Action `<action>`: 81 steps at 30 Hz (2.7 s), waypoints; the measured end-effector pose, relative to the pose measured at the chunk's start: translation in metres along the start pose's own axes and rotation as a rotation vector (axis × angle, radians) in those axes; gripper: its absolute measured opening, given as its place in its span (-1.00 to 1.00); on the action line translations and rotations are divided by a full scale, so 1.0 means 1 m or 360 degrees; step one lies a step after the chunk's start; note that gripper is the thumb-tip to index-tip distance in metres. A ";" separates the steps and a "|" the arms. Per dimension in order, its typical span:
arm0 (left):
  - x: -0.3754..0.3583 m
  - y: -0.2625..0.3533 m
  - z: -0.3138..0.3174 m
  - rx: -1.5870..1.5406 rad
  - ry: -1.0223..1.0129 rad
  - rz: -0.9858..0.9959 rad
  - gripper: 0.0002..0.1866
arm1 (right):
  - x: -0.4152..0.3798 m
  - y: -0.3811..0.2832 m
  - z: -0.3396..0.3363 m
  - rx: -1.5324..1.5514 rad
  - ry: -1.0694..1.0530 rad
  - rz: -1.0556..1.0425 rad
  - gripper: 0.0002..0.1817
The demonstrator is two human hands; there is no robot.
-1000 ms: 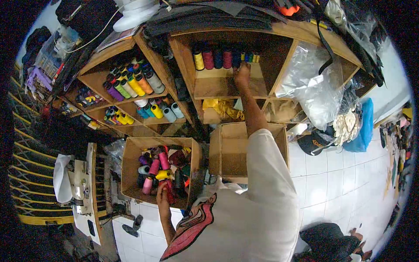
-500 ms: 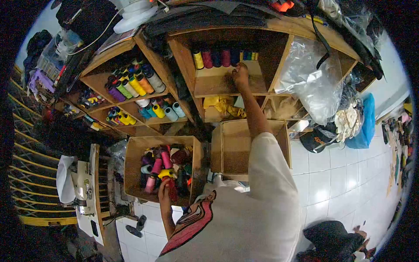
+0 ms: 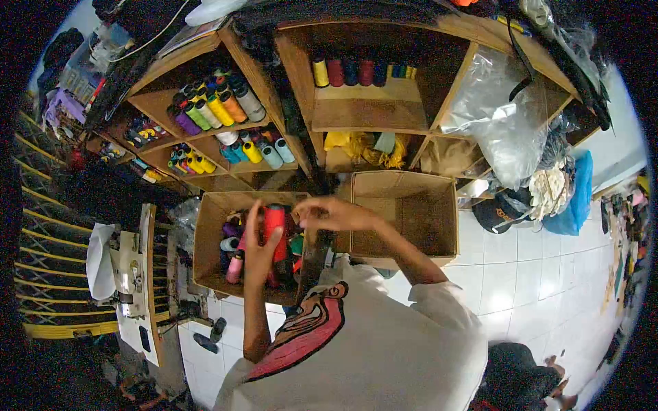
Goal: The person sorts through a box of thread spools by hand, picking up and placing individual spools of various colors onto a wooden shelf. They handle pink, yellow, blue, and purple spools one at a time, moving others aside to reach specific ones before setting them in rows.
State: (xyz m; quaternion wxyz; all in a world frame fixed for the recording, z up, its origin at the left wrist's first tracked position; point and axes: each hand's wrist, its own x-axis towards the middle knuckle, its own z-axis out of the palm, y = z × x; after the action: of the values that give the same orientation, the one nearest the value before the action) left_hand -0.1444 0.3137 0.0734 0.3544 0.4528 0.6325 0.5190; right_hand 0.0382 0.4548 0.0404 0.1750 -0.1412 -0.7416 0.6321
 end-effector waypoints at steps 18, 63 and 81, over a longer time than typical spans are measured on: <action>0.011 -0.019 0.032 -0.0040 0.0289 0.0290 -0.27 | 0.011 -0.013 0.001 -0.0458 0.0360 -0.0024 -0.50; -0.112 -0.194 -0.050 0.0253 0.0432 -0.0355 -0.70 | 0.025 0.132 -0.339 -0.1001 0.1770 0.0307 -0.46; -0.091 -0.329 -0.046 0.1290 -0.0139 -0.0890 -0.36 | 0.010 0.072 0.009 -0.0061 0.0837 0.0385 -0.45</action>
State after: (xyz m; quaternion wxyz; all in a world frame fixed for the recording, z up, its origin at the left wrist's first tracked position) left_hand -0.2230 0.1958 -0.2400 0.3016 0.3885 0.8653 0.0967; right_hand 0.0249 0.4630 -0.0315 0.2819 -0.3909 -0.6603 0.5759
